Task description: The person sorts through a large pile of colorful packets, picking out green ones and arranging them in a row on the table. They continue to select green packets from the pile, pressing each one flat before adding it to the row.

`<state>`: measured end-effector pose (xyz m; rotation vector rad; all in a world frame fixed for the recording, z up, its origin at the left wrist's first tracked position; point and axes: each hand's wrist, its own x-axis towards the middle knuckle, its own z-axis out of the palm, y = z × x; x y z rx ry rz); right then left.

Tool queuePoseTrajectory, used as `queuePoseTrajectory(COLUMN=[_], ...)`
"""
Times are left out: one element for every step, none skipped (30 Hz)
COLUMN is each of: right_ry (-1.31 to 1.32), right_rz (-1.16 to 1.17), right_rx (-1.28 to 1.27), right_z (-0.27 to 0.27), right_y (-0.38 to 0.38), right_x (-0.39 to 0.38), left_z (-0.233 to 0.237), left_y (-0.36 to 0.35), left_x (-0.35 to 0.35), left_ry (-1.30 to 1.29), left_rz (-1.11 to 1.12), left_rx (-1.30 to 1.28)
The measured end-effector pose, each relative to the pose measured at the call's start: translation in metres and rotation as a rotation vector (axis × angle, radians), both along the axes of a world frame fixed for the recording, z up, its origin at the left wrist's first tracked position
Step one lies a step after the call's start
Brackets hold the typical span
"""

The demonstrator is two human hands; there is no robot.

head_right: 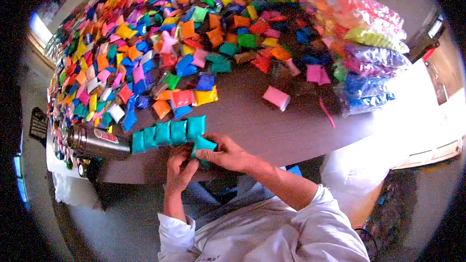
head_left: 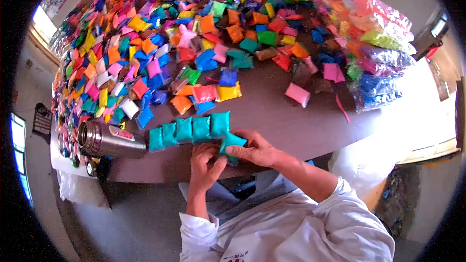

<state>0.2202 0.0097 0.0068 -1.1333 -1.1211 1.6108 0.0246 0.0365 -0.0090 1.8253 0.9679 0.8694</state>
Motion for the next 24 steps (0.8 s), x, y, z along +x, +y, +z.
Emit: queuePoseTrajectory(right_ry=[-0.014,0.046,0.108,0.125,0.120,0.073,0.024,-0.010,-0.013,0.024,0.061,0.061,0.088,0.115,0.117,0.057,-0.005,-0.004,-0.205,-0.410,-0.418,-0.561,-0.703,-0.742], right_rz=[-0.013,-0.028,-0.040,-0.069,-0.075,-0.075,-0.074,-0.091,-0.095,-0.097,-0.097,-0.097,-0.143,-0.186,-0.177,-0.231,-0.286,-0.284,-0.243,-0.203,-0.211,-0.184,-0.154,-0.161], right_rx=[0.003,0.004,0.005,0.016,0.018,0.056,0.094,0.085,0.087,0.087,0.087,0.089,0.084,0.077,0.075,0.050,0.025,0.025,0.136,0.247,0.248,0.271,0.290,0.280], right_z=[0.000,-0.002,0.000,0.010,0.007,0.000,-0.008,-0.017,-0.015,-0.011,-0.008,-0.005,-0.002,0.000,0.002,0.005,0.007,0.004,-0.002,-0.005,-0.001,0.004,0.007,0.008], right_y=[-0.002,-0.003,-0.003,-0.006,-0.005,-0.004,-0.003,-0.001,-0.001,-0.001,-0.001,0.000,0.001,0.002,0.003,0.004,0.007,0.012,0.020,0.024,0.027,0.032,0.035,0.037], right_x=[0.000,-0.001,-0.002,-0.005,-0.005,-0.005,-0.004,-0.005,-0.004,-0.005,-0.005,-0.004,-0.002,0.002,0.010,0.022,0.031,0.036,0.043,0.050,0.052,0.052,0.051,0.049], left_z=[0.001,-0.001,0.000,0.002,0.005,0.008,0.007,0.005,0.005,0.006,0.009,0.010,0.008,0.005,0.003,0.003,0.004,0.005,0.004,0.003,0.001,0.000,-0.001,-0.001], left_y=[0.000,0.000,0.000,0.000,-0.001,-0.001,-0.001,-0.002,-0.002,-0.002,-0.001,0.000,0.000,0.000,0.000,-0.001,-0.001,-0.001,0.000,0.001,0.002,0.002,0.001,0.000], left_x=[0.000,-0.004,-0.002,-0.001,0.000,-0.002,-0.002,-0.002,-0.001,0.000,0.002,0.002,0.000,-0.003,-0.006,-0.005,-0.001,0.002,0.002,0.004,0.006,0.007,0.006,0.006], left_ry=[0.016,0.059,0.049,0.047,0.047,0.126,0.120,0.142,0.165,0.164,0.127,0.091,0.093,0.124,0.156,0.157,0.120,0.083,0.081,0.088,0.093,0.084,0.087,0.092], left_rz=[0.032,0.014,0.004,0.013,0.024,0.007,0.001,0.003,0.006,0.003,0.004,0.008,0.013,0.007,0.003,0.010,0.019,0.025,0.023,0.021,0.017,0.008,0.023,0.037], left_rx=[0.015,-0.002,0.000,0.028,0.055,0.088,0.090,0.072,0.054,0.056,0.061,0.065,0.067,0.023,-0.022,-0.024,0.022,0.069,0.070,0.142,0.213,0.216,0.199,0.183])
